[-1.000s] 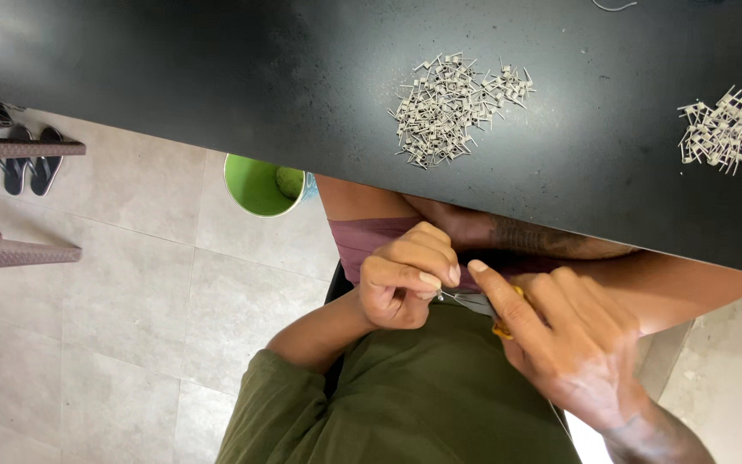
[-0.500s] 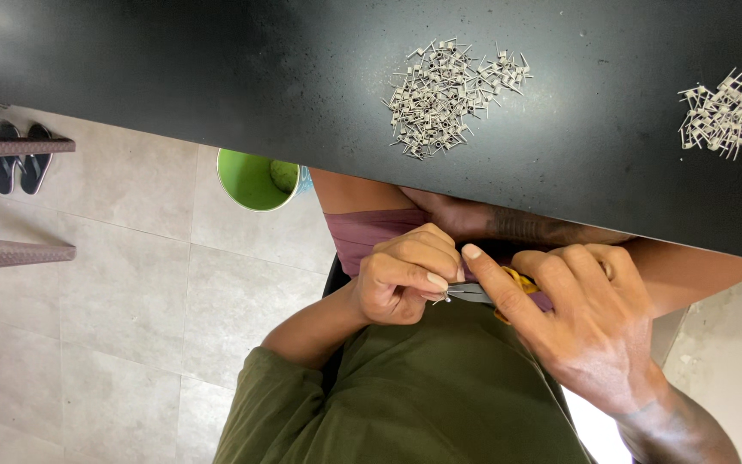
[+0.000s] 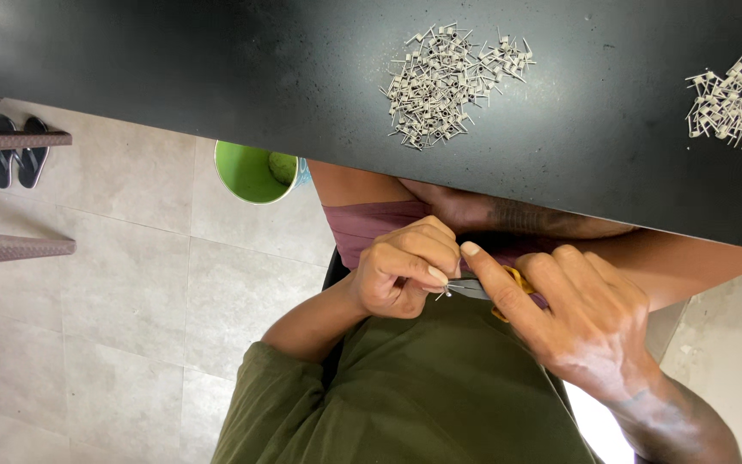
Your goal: The person uses pliers to trim the ends of small metal fasteners one by one. They pick up each fastener from a pile on the table, hold it with the pliers, and cut off the excess length, then place the trimmed piece back on the table.
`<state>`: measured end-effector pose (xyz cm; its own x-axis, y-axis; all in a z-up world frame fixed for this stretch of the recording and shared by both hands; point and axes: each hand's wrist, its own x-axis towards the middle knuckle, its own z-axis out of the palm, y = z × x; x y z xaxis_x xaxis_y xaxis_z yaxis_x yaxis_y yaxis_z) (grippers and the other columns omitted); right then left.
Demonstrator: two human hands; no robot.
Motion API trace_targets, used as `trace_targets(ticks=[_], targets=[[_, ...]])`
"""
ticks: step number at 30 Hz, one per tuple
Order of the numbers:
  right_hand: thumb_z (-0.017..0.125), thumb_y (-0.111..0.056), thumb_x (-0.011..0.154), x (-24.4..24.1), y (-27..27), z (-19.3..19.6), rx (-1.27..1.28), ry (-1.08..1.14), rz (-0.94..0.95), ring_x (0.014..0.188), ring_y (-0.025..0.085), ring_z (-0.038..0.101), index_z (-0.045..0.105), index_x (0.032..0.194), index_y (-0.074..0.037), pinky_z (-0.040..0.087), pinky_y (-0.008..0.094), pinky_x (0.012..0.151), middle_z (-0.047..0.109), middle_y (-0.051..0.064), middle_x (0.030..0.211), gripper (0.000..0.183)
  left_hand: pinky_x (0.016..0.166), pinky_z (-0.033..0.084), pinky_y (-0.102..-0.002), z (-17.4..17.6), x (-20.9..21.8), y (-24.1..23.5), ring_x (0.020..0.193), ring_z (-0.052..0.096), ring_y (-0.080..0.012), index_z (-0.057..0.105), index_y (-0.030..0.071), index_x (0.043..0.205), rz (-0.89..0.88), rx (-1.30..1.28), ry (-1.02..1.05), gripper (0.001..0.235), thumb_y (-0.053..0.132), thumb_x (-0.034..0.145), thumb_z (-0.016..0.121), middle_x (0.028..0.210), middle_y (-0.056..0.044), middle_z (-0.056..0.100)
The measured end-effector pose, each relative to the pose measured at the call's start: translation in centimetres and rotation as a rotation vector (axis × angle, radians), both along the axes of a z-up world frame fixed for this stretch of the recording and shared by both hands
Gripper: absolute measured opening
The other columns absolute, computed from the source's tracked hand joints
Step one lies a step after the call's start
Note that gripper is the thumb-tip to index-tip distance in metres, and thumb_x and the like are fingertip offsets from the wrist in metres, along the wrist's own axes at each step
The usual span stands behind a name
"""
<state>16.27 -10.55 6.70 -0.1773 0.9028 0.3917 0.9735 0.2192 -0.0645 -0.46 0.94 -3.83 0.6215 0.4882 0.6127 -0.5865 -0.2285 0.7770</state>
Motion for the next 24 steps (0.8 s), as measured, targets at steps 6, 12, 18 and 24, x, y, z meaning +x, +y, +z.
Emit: trace_targets(ticks=[6, 12, 18, 24], targets=[[0.044, -0.013, 0.106, 1.0, -1.9, -1.3, -0.041, 0.049, -0.013, 0.072, 0.025, 0.055, 0.072, 0.132, -0.013, 0.039, 0.039, 0.068, 0.069, 0.009, 0.099, 0.038, 0.076, 0.054, -0.044, 1.0, -0.1, 1.2, 0.079, 0.07, -0.0274, 0.064, 0.005, 0.086, 0.001, 0.079, 0.061, 0.018, 0.005, 0.103, 0.059, 0.094, -0.009, 0.071], [0.05, -0.007, 0.105, -0.2, -3.1, -3.6, -0.08, 0.279, -0.053, 0.061, 0.024, 0.041, 0.068, 0.13, -0.001, 0.033, 0.039, 0.054, 0.059, 0.009, 0.083, 0.032, 0.082, 0.052, -0.044, 1.1, -0.3, 2.0, 0.082, 0.07, -0.0261, 0.052, 0.013, 0.112, 0.064, 0.292, 0.042, 0.007, 0.014, 0.108, 0.058, 0.1, -0.006, 0.068], [0.052, 0.008, 0.095, -1.7, -3.0, -4.4, -0.061, 0.363, -0.067, 0.068, 0.026, 0.048, 0.068, 0.129, -0.002, 0.037, 0.04, 0.063, 0.06, 0.011, 0.088, 0.038, 0.081, 0.049, -0.041, 1.6, -0.4, 2.2, 0.084, 0.068, -0.0242, 0.055, 0.011, 0.106, 0.148, 0.456, 0.076, 0.007, 0.007, 0.104, 0.06, 0.099, -0.006, 0.067], [0.055, 0.006, 0.093, -2.2, -3.1, -4.9, -0.05, 0.339, -0.111, 0.075, 0.027, 0.053, 0.069, 0.129, -0.007, 0.039, 0.042, 0.068, 0.062, 0.008, 0.094, 0.041, 0.083, 0.049, -0.041, 1.6, -0.5, 2.1, 0.082, 0.066, -0.0228, 0.055, 0.013, 0.103, 0.198, 0.48, 0.081, 0.008, 0.006, 0.106, 0.053, 0.096, -0.004, 0.065]])
